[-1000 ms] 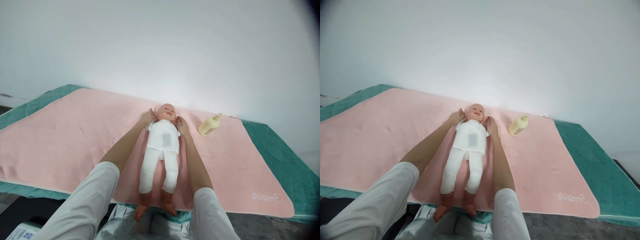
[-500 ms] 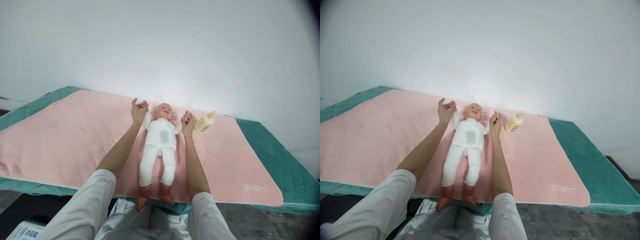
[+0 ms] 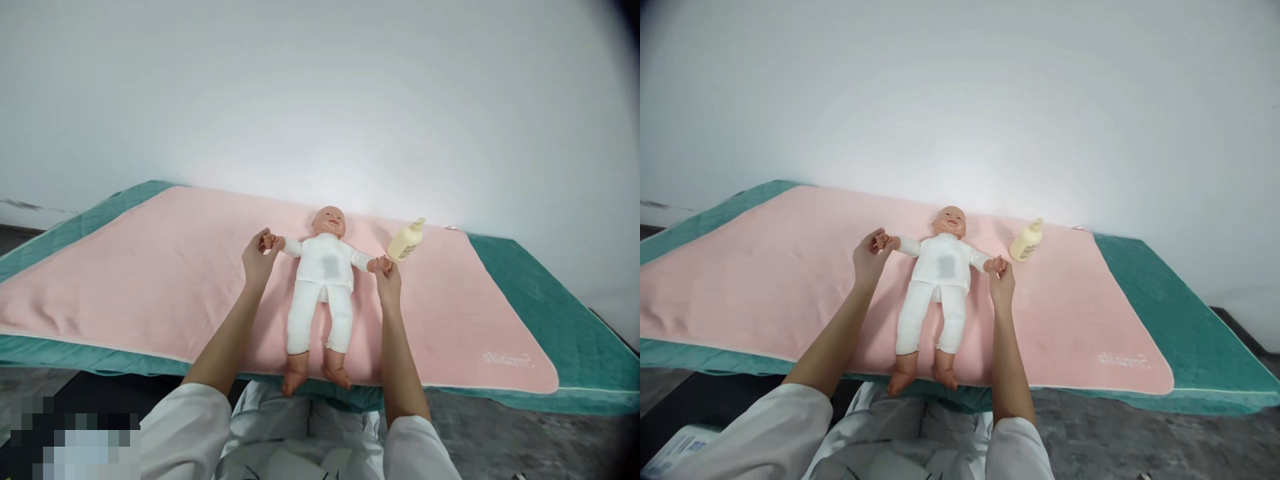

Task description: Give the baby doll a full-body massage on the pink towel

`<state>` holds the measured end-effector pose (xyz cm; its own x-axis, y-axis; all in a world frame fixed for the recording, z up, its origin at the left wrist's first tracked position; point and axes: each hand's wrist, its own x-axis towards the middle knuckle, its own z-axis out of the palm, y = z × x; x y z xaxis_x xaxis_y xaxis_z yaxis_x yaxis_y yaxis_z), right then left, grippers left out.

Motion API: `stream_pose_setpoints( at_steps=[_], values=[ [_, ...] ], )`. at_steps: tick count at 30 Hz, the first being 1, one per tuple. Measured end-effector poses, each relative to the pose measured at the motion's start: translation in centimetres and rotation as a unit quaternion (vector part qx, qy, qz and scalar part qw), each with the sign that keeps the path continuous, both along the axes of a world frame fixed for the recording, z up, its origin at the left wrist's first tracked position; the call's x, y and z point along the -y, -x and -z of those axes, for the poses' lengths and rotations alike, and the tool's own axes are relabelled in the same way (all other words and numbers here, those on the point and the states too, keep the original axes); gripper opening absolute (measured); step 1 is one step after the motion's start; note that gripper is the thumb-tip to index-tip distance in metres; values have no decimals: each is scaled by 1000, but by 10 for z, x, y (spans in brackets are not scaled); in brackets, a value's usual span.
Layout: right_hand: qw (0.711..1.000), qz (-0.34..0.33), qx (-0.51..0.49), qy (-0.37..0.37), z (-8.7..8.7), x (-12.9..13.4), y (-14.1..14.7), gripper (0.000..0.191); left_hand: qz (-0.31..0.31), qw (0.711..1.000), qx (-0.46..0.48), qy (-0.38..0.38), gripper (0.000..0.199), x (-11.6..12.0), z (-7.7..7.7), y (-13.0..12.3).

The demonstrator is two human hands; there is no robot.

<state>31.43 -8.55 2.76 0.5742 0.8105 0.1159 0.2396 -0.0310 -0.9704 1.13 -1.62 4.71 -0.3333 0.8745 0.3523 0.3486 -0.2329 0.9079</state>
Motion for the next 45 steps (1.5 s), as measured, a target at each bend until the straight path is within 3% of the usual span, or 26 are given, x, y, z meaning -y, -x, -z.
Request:
stream_pose_setpoints(
  at_steps=[4,7,13,18,23,32,37,41,45],
  values=[
    [995,-12,56,84,10,28,4,42,6,999,-23,38,42,33,17,7],
    [986,-36,114,120,25,44,8,39,7,996,-38,84,49,53,31,9],
    [965,-43,247,75,64,52,16,56,36,979,-102,170,56,70,47,7],
    [928,-32,368,46,80,52,16,57,49,951,-219,214,58,70,50,6],
    [911,-12,402,96,83,54,21,65,40,933,-282,219,57,71,53,4],
    [905,-19,407,121,81,54,24,81,34,931,-295,214,57,72,54,4],
    [900,-24,414,132,79,55,26,79,36,932,-295,206,57,71,57,6],
    [912,-11,398,97,80,55,24,68,40,942,-267,200,55,71,56,8],
    [938,-12,341,63,74,58,20,59,38,968,-161,188,49,70,52,14]
  ],
)
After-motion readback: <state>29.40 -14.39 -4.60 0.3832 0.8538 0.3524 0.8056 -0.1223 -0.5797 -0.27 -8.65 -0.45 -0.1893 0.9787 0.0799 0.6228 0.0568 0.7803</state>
